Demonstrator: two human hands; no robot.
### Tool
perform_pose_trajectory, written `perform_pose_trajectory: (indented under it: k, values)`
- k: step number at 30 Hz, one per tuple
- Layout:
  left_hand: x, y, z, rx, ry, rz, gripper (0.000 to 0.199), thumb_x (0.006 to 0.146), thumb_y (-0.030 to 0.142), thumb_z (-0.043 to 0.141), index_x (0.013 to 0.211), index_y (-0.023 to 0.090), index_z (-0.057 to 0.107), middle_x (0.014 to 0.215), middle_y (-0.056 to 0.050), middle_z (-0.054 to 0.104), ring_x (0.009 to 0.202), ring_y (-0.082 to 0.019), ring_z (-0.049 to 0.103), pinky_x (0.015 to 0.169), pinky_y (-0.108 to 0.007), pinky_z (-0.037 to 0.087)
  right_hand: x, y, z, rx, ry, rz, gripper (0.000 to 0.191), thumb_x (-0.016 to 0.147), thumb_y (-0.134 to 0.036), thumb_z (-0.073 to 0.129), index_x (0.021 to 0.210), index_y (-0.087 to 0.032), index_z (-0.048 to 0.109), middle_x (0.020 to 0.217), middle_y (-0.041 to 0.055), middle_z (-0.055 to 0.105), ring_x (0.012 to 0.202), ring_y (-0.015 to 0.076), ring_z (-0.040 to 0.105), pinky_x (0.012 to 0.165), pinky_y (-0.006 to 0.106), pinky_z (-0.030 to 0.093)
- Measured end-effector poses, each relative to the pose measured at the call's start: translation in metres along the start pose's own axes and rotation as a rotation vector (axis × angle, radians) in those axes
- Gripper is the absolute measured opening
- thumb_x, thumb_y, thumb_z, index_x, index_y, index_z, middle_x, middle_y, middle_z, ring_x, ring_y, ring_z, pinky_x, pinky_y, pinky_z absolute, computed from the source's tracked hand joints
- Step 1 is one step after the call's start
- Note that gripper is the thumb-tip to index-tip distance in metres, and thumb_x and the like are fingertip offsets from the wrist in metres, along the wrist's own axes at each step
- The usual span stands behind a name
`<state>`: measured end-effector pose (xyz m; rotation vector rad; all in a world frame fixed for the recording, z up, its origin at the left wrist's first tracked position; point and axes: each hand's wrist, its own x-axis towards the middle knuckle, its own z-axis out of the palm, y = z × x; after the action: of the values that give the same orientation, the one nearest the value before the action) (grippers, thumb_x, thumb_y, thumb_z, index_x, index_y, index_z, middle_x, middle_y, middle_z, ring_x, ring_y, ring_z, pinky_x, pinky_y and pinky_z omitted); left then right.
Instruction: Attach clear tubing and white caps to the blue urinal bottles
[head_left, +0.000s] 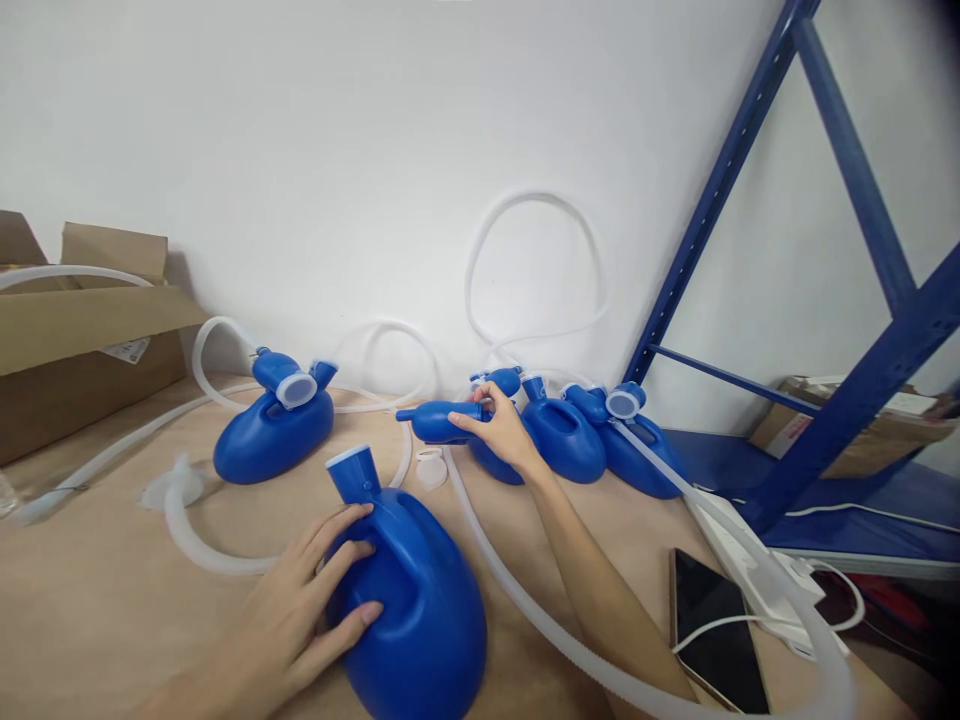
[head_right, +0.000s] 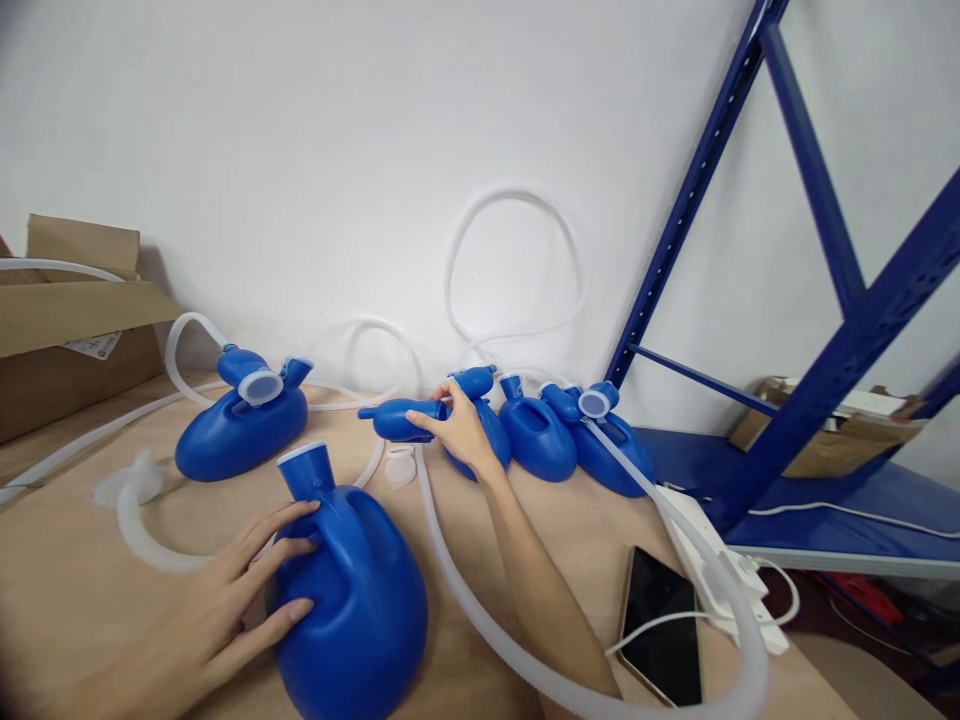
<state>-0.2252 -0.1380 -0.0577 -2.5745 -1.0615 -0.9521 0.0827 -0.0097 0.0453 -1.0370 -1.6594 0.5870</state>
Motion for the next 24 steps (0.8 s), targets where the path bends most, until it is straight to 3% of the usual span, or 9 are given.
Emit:
perform_pose_trajectory:
  k: [4, 7, 10, 12, 16, 20, 24]
  values:
    - [0.021, 0.000, -0.012, -0.099, -0.012, -0.053, 0.042, 0.098, 0.048, 0.064, 0.135, 0.029, 0.057, 0.151, -0.009, 0.061, 0.129, -0.031, 0.066, 0.104, -0.043, 0.059, -0.005, -0.038, -0.005, 0.296, -0.110, 0.011, 0.042, 0.075, -0.048, 0.084, 0.094, -0.025, 0.055, 0.101, -0.0004, 0.063, 0.090, 0.0168, 0.061, 0.078, 0.028, 0.047]
    - [0.040, 0.000, -0.027, -0.304, 0.149, -0.263, 0.040, 0.099, 0.041, 0.063, 0.134, 0.028, 0.050, 0.139, -0.009, 0.068, 0.116, -0.028, 0.073, 0.092, -0.040, 0.065, -0.014, -0.063, 0.000, 0.407, -0.197, 0.007, 0.038, 0.078, -0.049, 0.082, 0.094, -0.024, 0.057, 0.101, -0.0001, 0.064, 0.093, 0.0167, 0.061, 0.082, 0.028, 0.047]
    - [0.052, 0.000, -0.043, -0.422, 0.296, -0.341, 0.066, 0.093, 0.042, 0.071, 0.149, 0.032, 0.039, 0.149, -0.012, 0.060, 0.123, -0.033, 0.069, 0.089, -0.044, 0.068, -0.022, -0.076, 0.015, 0.465, -0.304, 0.048, 0.044, 0.075, -0.053, 0.084, 0.092, -0.024, 0.057, 0.099, -0.0002, 0.064, 0.095, 0.0174, 0.060, 0.085, 0.029, 0.047]
    - [0.052, 0.002, -0.051, -0.442, 0.291, -0.330, 0.069, 0.090, 0.044, 0.075, 0.151, 0.035, 0.043, 0.152, -0.010, 0.057, 0.121, -0.034, 0.070, 0.084, -0.042, 0.069, -0.026, -0.079, 0.027, 0.508, -0.352, 0.078, 0.049, 0.072, -0.057, 0.086, 0.092, -0.024, 0.056, 0.099, -0.0003, 0.063, 0.095, 0.0172, 0.059, 0.083, 0.029, 0.047]
    - [0.046, 0.010, -0.057, -0.487, 0.311, -0.374, 0.064, 0.086, 0.043, 0.080, 0.143, 0.035, 0.054, 0.136, -0.006, 0.069, 0.099, -0.028, 0.078, 0.078, -0.036, 0.071, -0.031, -0.082, 0.038, 0.557, -0.433, 0.078, 0.052, 0.073, -0.059, 0.086, 0.096, -0.024, 0.056, 0.104, 0.0002, 0.062, 0.099, 0.0177, 0.060, 0.085, 0.029, 0.048]
    - [0.049, 0.016, -0.053, -0.541, 0.264, -0.422, 0.058, 0.085, 0.046, 0.080, 0.137, 0.033, 0.059, 0.136, -0.006, 0.071, 0.107, -0.031, 0.077, 0.085, -0.040, 0.070, -0.029, -0.086, 0.020, 0.418, -0.440, 0.042, 0.048, 0.075, -0.051, 0.087, 0.102, -0.024, 0.059, 0.108, 0.0019, 0.064, 0.098, 0.0188, 0.062, 0.080, 0.029, 0.051]
    - [0.046, 0.015, -0.032, -0.549, 0.141, -0.450, 0.076, 0.089, 0.051, 0.075, 0.156, 0.036, 0.042, 0.147, -0.011, 0.064, 0.123, -0.036, 0.070, 0.099, -0.053, 0.063, -0.017, -0.073, -0.008, 0.296, -0.281, -0.012, 0.038, 0.080, -0.047, 0.082, 0.103, -0.023, 0.063, 0.111, 0.0027, 0.063, 0.101, 0.0189, 0.061, 0.083, 0.030, 0.051]
